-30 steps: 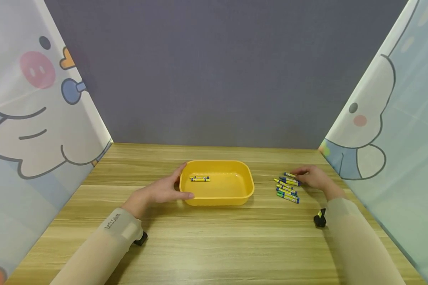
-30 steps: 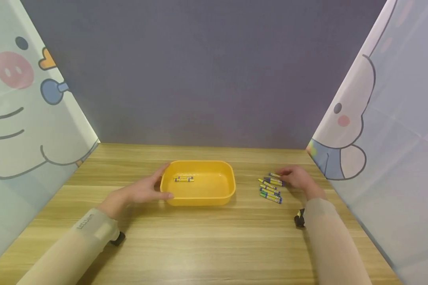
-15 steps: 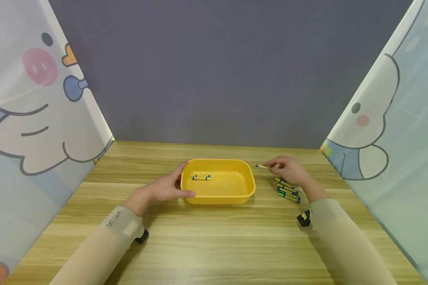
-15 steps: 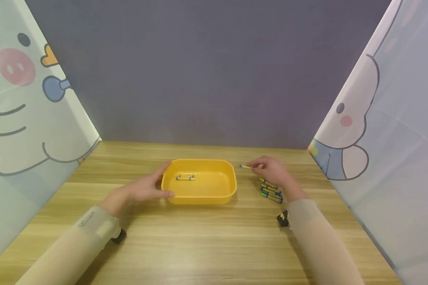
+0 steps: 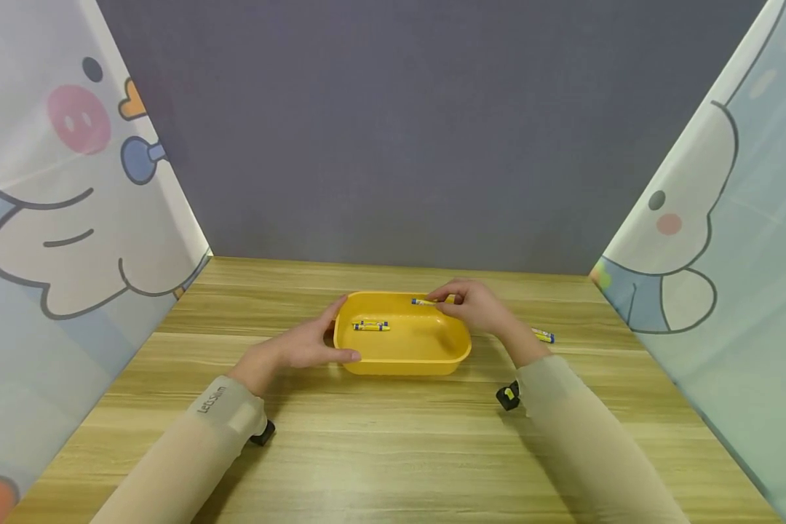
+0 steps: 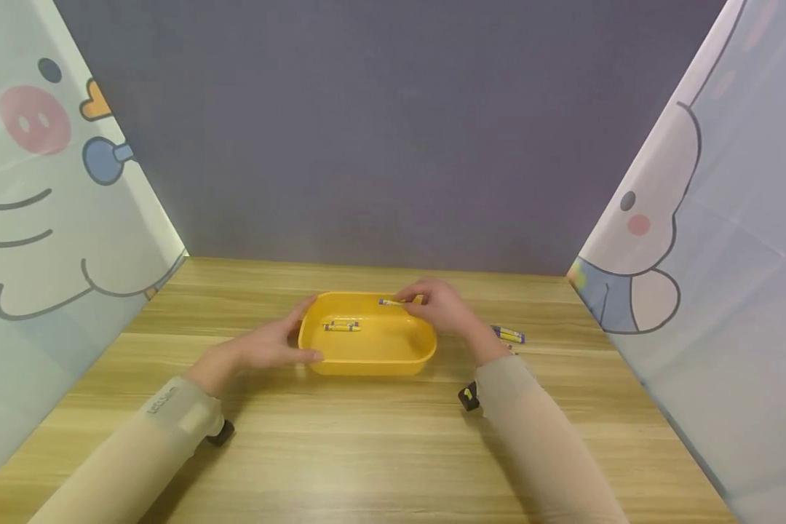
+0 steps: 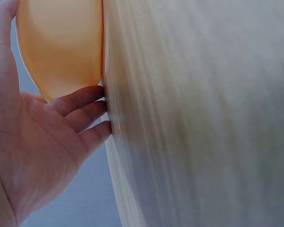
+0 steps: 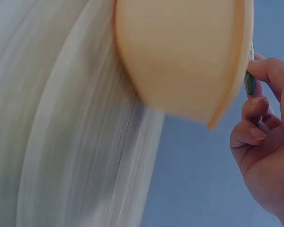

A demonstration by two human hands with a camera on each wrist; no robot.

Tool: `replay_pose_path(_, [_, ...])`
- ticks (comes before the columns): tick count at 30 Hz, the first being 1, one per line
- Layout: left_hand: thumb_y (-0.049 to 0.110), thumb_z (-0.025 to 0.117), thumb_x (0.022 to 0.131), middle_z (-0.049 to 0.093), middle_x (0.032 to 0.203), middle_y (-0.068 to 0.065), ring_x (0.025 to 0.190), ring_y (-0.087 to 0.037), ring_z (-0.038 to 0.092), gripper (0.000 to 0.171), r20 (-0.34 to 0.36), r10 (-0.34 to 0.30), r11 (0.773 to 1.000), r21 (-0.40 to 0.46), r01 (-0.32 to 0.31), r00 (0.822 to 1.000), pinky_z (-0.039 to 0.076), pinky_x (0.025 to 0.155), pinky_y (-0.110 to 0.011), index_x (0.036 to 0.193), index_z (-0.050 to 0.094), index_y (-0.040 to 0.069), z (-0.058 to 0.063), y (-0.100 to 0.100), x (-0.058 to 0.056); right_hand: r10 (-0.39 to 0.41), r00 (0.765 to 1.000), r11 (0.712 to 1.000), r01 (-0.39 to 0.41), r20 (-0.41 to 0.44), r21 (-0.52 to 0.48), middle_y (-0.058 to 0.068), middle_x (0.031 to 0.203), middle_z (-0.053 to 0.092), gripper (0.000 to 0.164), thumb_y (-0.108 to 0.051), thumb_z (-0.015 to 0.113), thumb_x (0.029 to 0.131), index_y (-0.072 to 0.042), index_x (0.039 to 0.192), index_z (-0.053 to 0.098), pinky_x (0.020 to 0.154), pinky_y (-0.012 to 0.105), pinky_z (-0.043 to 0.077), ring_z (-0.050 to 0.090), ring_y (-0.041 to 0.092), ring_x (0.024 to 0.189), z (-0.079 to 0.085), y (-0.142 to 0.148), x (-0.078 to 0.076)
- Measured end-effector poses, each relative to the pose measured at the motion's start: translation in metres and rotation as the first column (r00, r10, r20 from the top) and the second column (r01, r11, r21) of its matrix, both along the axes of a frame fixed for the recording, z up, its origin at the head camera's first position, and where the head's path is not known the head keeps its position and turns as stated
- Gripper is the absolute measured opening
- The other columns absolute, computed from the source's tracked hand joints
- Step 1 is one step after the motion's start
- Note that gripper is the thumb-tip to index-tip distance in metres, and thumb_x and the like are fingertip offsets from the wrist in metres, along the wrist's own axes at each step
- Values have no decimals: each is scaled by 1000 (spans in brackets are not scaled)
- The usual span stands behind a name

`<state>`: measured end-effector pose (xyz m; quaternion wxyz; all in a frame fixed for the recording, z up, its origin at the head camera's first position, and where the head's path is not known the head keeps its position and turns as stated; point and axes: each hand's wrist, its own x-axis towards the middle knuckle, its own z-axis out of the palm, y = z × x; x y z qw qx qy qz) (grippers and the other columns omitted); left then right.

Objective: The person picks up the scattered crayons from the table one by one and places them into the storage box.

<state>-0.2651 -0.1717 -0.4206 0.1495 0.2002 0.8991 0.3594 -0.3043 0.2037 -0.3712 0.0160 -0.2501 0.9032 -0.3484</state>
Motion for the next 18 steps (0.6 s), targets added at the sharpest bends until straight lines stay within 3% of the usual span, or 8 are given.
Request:
replay_pose_path(11, [66, 83, 90, 47, 169, -25, 147, -36, 56, 133, -1, -4, 1000, -2, 4, 1000, 38, 128, -60, 178, -6, 21, 0, 0, 0, 92, 995, 996, -92, 23, -13, 5, 117, 72, 22, -15, 74, 106, -19, 125, 84, 70, 29, 43, 48, 17, 78, -11, -45, 1])
replay_pose_path(18, [70, 83, 88, 46, 171, -23, 150, -37, 54, 134, -10, 8, 1000, -16, -9, 1000, 38, 129, -60, 178, -4, 23, -1, 0, 0, 100, 994, 995, -100, 40, -2, 3, 117, 73, 23, -14, 74, 105, -19, 124, 85, 79, 29, 49, 55, 17, 90, -20, -70, 1])
